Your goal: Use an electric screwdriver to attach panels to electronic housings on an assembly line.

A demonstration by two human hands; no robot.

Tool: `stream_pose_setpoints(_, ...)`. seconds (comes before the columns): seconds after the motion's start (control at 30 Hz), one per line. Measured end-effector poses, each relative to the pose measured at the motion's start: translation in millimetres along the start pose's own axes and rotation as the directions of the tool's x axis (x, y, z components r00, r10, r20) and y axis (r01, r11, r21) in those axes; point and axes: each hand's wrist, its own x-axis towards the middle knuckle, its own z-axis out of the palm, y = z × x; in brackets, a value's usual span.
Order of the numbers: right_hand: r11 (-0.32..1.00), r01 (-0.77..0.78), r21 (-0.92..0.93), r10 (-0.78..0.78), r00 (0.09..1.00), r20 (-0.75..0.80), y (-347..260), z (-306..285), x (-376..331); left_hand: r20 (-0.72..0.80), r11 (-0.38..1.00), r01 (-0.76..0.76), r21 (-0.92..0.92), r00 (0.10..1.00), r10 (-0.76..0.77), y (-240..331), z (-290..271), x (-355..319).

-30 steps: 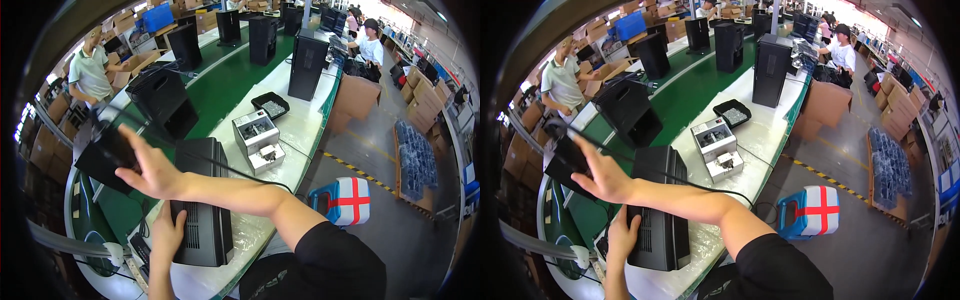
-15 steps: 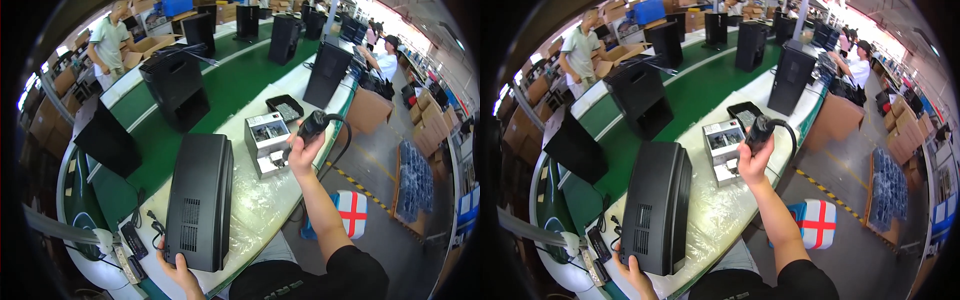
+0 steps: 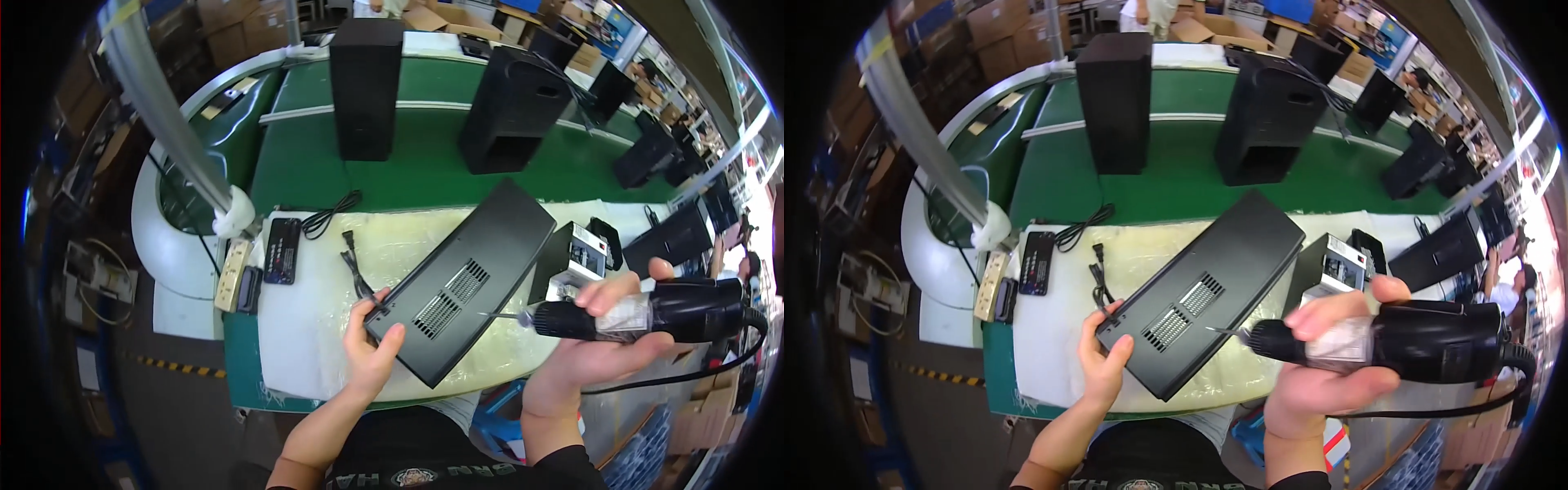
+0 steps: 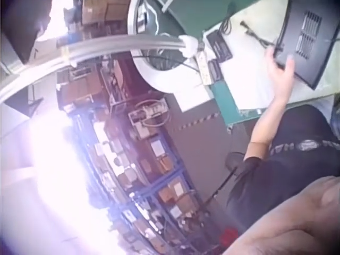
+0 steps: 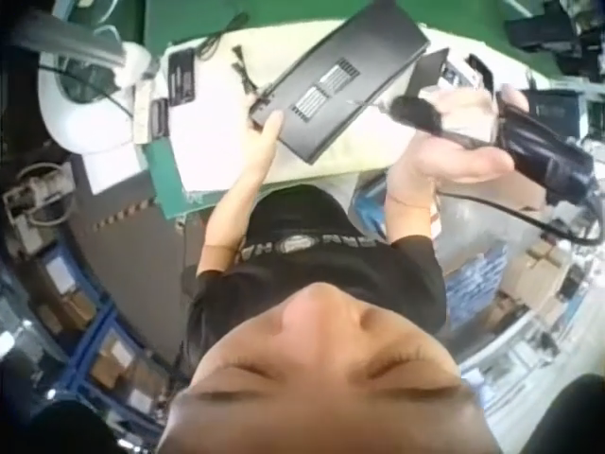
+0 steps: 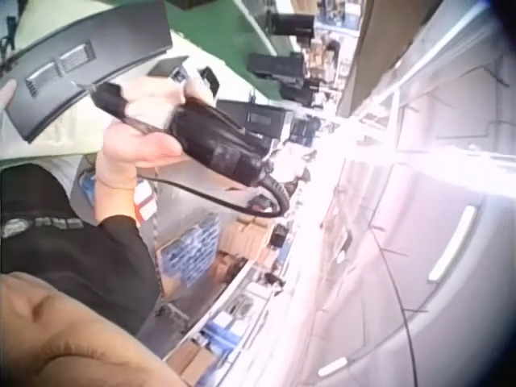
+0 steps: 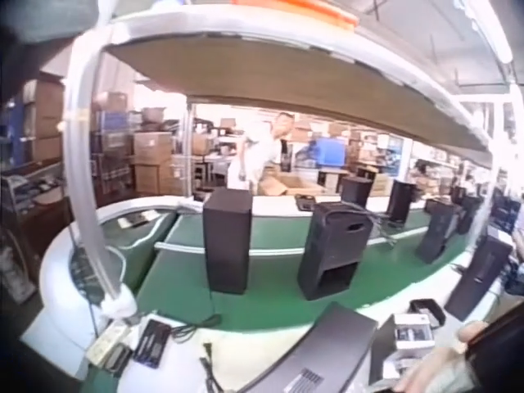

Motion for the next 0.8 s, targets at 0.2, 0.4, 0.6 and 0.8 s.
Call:
stream_pose_setpoints(0.2, 0.999, -0.016, -0.047, 0.031, 0.938, 0.345, 8.7, 61.7, -18.3, -0.002, 0.997, 0.062, -0.042, 0.998, -0.063, 10.4, 3.2, -1.7)
stream_pose_setpoints(0.4, 0.995, 0.090, 0.050, -0.103, 0.918, 0.382, 23.2, 90.7, -27.9, -0.022, 0.997, 0.051, -0.051, 0.998, -0.052, 10.5, 2.9, 0.8)
stream_pose_setpoints(0.6, 0.995, 0.046, 0.090, -0.088, 0.835, 0.542, 32.3, 101.1, -35.4, -0.043, 0.999, 0.031, -0.012, 0.999, -0.032, 6.2, 1.9, 1.8)
stream_pose_setpoints(0.8, 0.998, 0.010, 0.055, -0.037, 0.854, 0.518, 32.9, 105.8, -41.8, -0.032, 0.992, -0.086, 0.095, 0.995, 0.090, 1.7, 2.3, 2.4)
